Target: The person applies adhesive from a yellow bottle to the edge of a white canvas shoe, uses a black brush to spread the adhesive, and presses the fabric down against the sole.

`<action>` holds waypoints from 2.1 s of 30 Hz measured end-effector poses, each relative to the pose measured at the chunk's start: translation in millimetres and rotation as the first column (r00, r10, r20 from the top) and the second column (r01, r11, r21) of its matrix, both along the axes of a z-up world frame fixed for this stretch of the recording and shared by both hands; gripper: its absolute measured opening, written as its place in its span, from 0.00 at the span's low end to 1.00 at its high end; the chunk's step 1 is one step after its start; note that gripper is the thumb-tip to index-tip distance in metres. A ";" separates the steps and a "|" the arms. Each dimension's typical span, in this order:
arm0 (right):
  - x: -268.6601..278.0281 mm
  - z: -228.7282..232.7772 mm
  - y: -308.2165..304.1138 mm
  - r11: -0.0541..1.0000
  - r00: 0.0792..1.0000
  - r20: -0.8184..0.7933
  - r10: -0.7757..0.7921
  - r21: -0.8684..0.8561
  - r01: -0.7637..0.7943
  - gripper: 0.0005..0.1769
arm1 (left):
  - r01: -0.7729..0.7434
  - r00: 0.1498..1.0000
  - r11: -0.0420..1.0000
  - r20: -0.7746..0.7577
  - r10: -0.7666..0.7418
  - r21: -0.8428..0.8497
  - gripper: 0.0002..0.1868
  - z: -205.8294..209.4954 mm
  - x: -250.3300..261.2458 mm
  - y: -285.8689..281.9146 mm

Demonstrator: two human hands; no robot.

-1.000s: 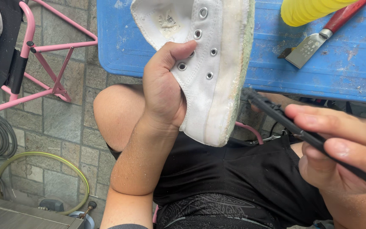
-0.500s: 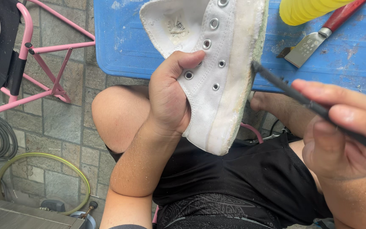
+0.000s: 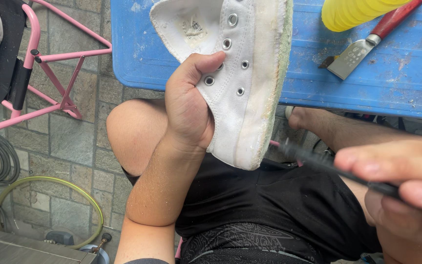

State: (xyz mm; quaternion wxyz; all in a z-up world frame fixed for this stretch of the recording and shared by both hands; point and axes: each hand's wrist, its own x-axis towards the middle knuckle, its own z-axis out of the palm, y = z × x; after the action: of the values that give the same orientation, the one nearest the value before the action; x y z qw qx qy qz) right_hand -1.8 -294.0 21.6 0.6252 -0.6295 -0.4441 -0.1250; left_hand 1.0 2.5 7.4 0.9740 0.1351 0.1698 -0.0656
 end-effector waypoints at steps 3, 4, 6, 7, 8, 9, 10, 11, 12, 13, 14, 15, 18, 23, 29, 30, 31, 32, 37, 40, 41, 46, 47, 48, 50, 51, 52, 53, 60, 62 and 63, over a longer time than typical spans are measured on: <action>-2.6 16.1 21.8 0.986 0.980 -0.116 -0.163 -0.048 0.158 0.10 | 0.012 1.000 1.000 0.027 -0.013 0.015 0.18 2.9 -1.3 0.2; -0.4 26.9 23.7 0.987 0.978 -0.165 -0.127 -0.117 0.109 0.08 | -0.004 1.000 1.000 0.014 0.004 0.028 0.17 2.5 -0.6 0.1; 7.5 46.6 19.4 0.964 0.970 -0.245 0.010 -0.256 -0.074 0.06 | -0.042 0.999 0.998 -0.012 0.042 0.057 0.16 0.7 -0.1 0.9; 13.2 50.3 15.1 0.925 0.953 -0.282 0.113 -0.320 -0.205 0.07 | -0.047 0.999 0.998 -0.019 0.048 0.051 0.16 -0.5 -0.8 1.7; 18.1 47.9 9.8 0.917 0.959 -0.206 0.193 -0.309 -0.251 0.07 | -0.053 0.998 0.998 -0.027 0.054 0.045 0.16 -1.7 -1.6 2.4; 22.7 43.0 3.8 0.906 0.955 -0.127 0.269 -0.303 -0.296 0.07 | -0.056 0.998 0.998 -0.034 0.058 0.038 0.16 -2.8 -1.9 2.4; 25.8 35.8 -2.8 0.891 0.939 -0.047 0.342 -0.301 -0.339 0.07 | -0.065 0.997 0.997 -0.030 0.066 0.045 0.16 -3.6 -2.5 2.1; 22.4 28.8 -8.1 0.916 0.952 -0.052 0.301 -0.263 -0.303 0.05 | -0.076 0.997 0.996 -0.025 0.077 0.053 0.15 -3.9 -3.3 2.3; 18.0 20.2 -11.0 0.937 0.964 -0.058 0.259 -0.225 -0.266 0.03 | -0.086 0.996 0.994 -0.020 0.087 0.061 0.15 -3.8 -3.8 2.4; 12.9 13.1 -12.7 0.962 0.976 -0.086 0.198 -0.173 -0.211 0.03 | -0.087 0.996 0.994 -0.021 0.088 0.068 0.15 -3.5 -3.7 3.2; 6.9 8.0 -12.7 0.981 0.983 -0.118 0.139 -0.122 -0.154 0.04 | -0.087 0.996 0.993 -0.023 0.089 0.075 0.15 -2.8 -3.5 4.4; 3.2 5.4 -11.8 0.995 0.983 -0.173 0.062 -0.061 -0.074 0.06 | -0.087 0.996 0.993 -0.024 0.089 0.082 0.15 -1.7 -3.0 5.1; -1.4 12.9 -2.8 0.996 0.950 -0.302 -0.081 -0.047 0.071 0.04 | -0.059 0.998 0.995 -0.020 0.061 0.076 0.17 3.4 -3.5 4.1; 4.0 45.6 20.3 0.868 0.970 -0.102 -0.219 -0.475 0.146 0.06 | 0.006 0.999 1.000 0.041 -0.007 0.008 0.20 19.0 -14.9 -3.7; 9.5 49.6 45.1 0.871 0.990 -0.119 -0.070 -0.491 0.003 0.17 | 0.003 1.000 1.000 0.028 -0.004 0.007 0.22 36.2 -20.8 -16.6; 10.7 48.6 46.6 0.884 0.986 -0.154 -0.058 -0.468 -0.021 0.18 | -0.004 1.000 1.000 0.004 0.004 0.009 0.23 38.6 -20.8 -18.4; 11.2 48.1 46.4 0.894 0.981 -0.189 -0.045 -0.445 -0.044 0.20 | 0.007 0.999 1.000 0.031 -0.008 0.004 0.22 40.9 -20.9 -18.0; 11.4 47.9 45.1 0.906 0.968 -0.247 -0.048 -0.420 -0.062 0.21 | 0.019 0.998 1.000 0.058 -0.019 0.000 0.22 43.5 -21.4 -15.8; 8.2 43.9 33.8 0.971 0.818 -0.575 0.014 -0.188 -0.149 0.25 | 0.150 0.958 0.976 0.220 -0.182 0.156 0.28 64.4 -33.5 -7.9; 3.1 42.9 24.9 0.980 0.739 -0.664 0.113 -0.046 -0.191 0.28 | 0.172 0.915 0.946 0.310 -0.257 0.275 0.44 79.9 -39.3 -6.1; 2.5 42.9 22.1 0.980 0.714 -0.685 0.143 -0.004 -0.200 0.29 | 0.188 0.914 0.941 0.302 -0.272 0.281 0.46 85.9 -41.0 -4.7; -2.5 51.7 12.6 0.975 0.645 -0.737 0.201 0.085 -0.207 0.31 | 0.211 0.903 0.877 0.258 -0.343 0.431 0.46 112.3 -52.5 -3.4; -2.4 53.5 12.6 0.977 0.638 -0.746 0.191 0.083 -0.195 0.32 | 0.218 0.892 0.865 0.268 -0.364 0.451 0.45 114.4 -52.5 -2.8; -3.1 55.2 13.1 0.983 0.627 -0.762 0.160 0.067 -0.168 0.32 | 0.224 0.885 0.854 0.268 -0.379 0.470 0.44 115.8 -53.0 -3.0; -5.1 58.5 14.8 0.987 0.610 -0.779 0.147 0.075 -0.142 0.33 | 0.235 0.878 0.831 0.256 -0.404 0.505 0.42 117.5 -55.9 -3.4; -6.2 60.3 16.2 0.985 0.604 -0.779 0.166 0.098 -0.144 0.33 | 0.241 0.877 0.819 0.244 -0.413 0.522 0.41 117.8 -57.8 -3.2; -6.7 62.1 17.8 0.982 0.603 -0.776 0.185 0.121 -0.147 0.32 | 0.232 0.878 0.809 0.243 -0.413 0.539 0.39 116.7 -58.7 -3.2; -7.6 64.1 19.4 0.978 0.600 -0.774 0.205 0.142 -0.150 0.32 | 0.224 0.878 0.800 0.241 -0.413 0.556 0.38 114.5 -59.3 -3.8; -5.5 72.9 23.7 0.975 0.710 -0.673 0.208 0.086 -0.204 0.29 | 0.057 0.881 0.672 0.279 -0.381 0.738 0.24 101.2 -65.0 -3.9; -1.6 66.9 20.1 0.971 0.707 -0.667 0.234 0.121 -0.207 0.24 | 0.019 0.892 0.663 0.288 -0.350 0.748 0.22 97.5 -65.0 -3.6; -1.5 62.8 16.5 0.972 0.684 -0.691 0.234 0.144 -0.187 0.21 | 0.011 0.905 0.671 0.278 -0.322 0.742 0.21 94.9 -64.2 -3.0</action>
State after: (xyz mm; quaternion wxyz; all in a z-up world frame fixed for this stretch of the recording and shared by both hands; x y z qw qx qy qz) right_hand -3.3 -277.5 84.4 0.7761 -0.5548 -0.2375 0.1830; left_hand -63.2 -0.5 102.3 0.8433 0.5338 -0.0269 -0.0557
